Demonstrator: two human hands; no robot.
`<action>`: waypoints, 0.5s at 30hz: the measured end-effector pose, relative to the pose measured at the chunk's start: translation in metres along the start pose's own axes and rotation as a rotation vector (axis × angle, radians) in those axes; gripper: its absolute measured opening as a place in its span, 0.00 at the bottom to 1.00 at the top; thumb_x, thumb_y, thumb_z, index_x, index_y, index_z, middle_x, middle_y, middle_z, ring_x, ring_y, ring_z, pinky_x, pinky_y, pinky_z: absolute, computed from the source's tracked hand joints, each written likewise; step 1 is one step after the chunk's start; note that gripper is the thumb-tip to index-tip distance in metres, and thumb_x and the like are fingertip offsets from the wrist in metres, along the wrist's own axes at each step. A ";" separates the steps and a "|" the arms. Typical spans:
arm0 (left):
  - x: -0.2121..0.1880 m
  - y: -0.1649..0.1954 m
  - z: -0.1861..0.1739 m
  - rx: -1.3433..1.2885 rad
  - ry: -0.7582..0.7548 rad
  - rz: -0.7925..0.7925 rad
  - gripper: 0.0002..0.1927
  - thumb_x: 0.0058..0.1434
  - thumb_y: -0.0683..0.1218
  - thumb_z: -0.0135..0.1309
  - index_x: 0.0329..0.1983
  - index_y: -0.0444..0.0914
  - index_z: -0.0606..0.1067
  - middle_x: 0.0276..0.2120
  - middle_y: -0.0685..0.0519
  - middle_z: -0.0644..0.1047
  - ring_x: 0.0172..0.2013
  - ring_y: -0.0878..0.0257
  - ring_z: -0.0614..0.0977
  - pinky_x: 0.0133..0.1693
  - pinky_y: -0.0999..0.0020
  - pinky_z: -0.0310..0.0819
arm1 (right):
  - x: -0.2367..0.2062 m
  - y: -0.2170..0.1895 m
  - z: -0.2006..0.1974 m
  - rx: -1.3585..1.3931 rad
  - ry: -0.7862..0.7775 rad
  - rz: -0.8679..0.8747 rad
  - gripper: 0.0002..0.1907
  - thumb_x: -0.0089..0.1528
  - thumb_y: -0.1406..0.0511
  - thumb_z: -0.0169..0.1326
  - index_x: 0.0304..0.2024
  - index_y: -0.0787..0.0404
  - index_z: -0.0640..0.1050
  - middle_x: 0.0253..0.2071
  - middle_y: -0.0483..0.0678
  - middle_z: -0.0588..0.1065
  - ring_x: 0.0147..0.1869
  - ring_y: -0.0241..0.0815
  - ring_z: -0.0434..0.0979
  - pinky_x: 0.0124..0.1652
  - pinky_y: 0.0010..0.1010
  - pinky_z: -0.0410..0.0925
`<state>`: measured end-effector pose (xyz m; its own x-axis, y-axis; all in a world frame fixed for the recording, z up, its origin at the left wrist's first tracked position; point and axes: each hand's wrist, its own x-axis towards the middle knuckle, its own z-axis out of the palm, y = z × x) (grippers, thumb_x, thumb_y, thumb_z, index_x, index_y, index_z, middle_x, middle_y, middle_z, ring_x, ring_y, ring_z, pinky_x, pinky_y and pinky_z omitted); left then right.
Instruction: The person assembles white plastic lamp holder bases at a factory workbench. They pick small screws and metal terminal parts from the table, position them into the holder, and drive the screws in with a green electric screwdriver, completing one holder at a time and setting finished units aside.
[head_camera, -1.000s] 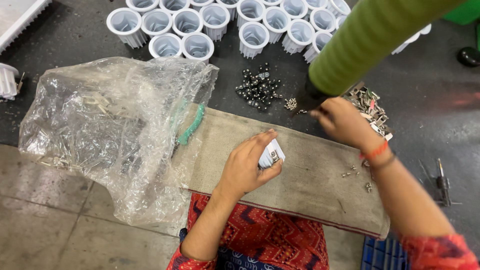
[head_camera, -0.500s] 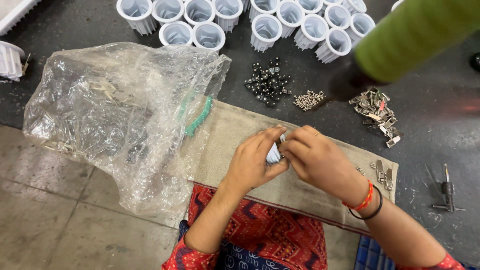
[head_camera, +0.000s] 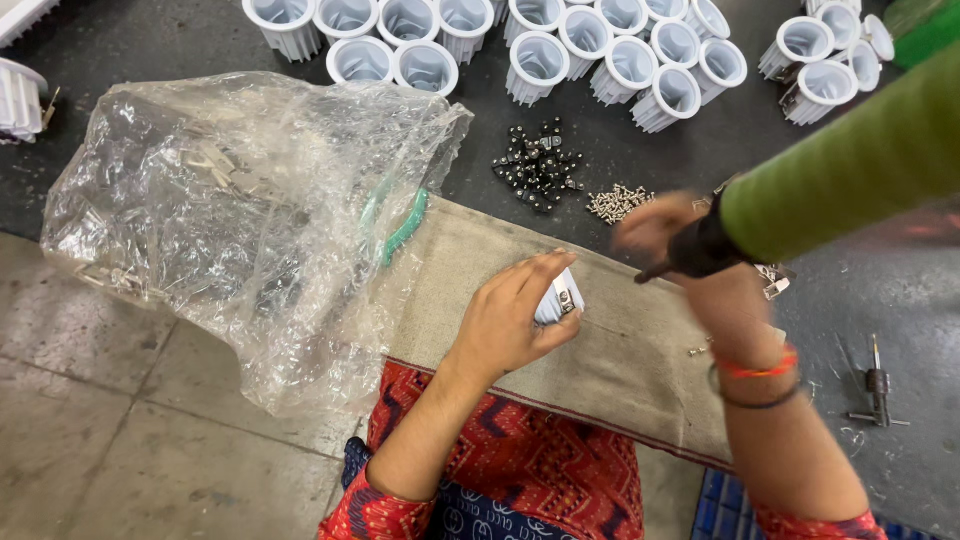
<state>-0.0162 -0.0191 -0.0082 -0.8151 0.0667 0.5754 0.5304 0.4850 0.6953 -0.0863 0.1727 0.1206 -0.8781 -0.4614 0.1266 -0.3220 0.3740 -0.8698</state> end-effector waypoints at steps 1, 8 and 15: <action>0.000 0.000 0.000 0.000 0.006 -0.001 0.33 0.58 0.51 0.65 0.65 0.38 0.70 0.57 0.43 0.78 0.56 0.47 0.81 0.58 0.55 0.76 | 0.001 -0.017 -0.009 -0.175 0.229 -0.255 0.08 0.71 0.68 0.52 0.35 0.62 0.72 0.43 0.51 0.79 0.42 0.40 0.77 0.41 0.25 0.69; -0.001 0.000 0.002 -0.004 0.006 -0.032 0.32 0.58 0.51 0.65 0.64 0.38 0.70 0.56 0.43 0.79 0.55 0.46 0.81 0.58 0.55 0.76 | -0.007 -0.083 -0.019 0.454 0.188 -0.361 0.06 0.71 0.73 0.52 0.46 0.63 0.67 0.36 0.52 0.72 0.33 0.44 0.71 0.37 0.33 0.68; 0.000 0.001 0.002 -0.010 0.012 -0.035 0.31 0.59 0.50 0.65 0.64 0.36 0.70 0.55 0.42 0.79 0.54 0.45 0.81 0.57 0.54 0.76 | -0.018 -0.050 0.022 0.621 0.441 -0.362 0.14 0.71 0.77 0.52 0.53 0.64 0.63 0.30 0.53 0.66 0.26 0.46 0.66 0.33 0.37 0.67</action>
<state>-0.0165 -0.0170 -0.0085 -0.8302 0.0395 0.5561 0.5044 0.4780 0.7191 -0.0465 0.1444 0.1512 -0.8575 -0.0626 0.5106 -0.4703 -0.3068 -0.8274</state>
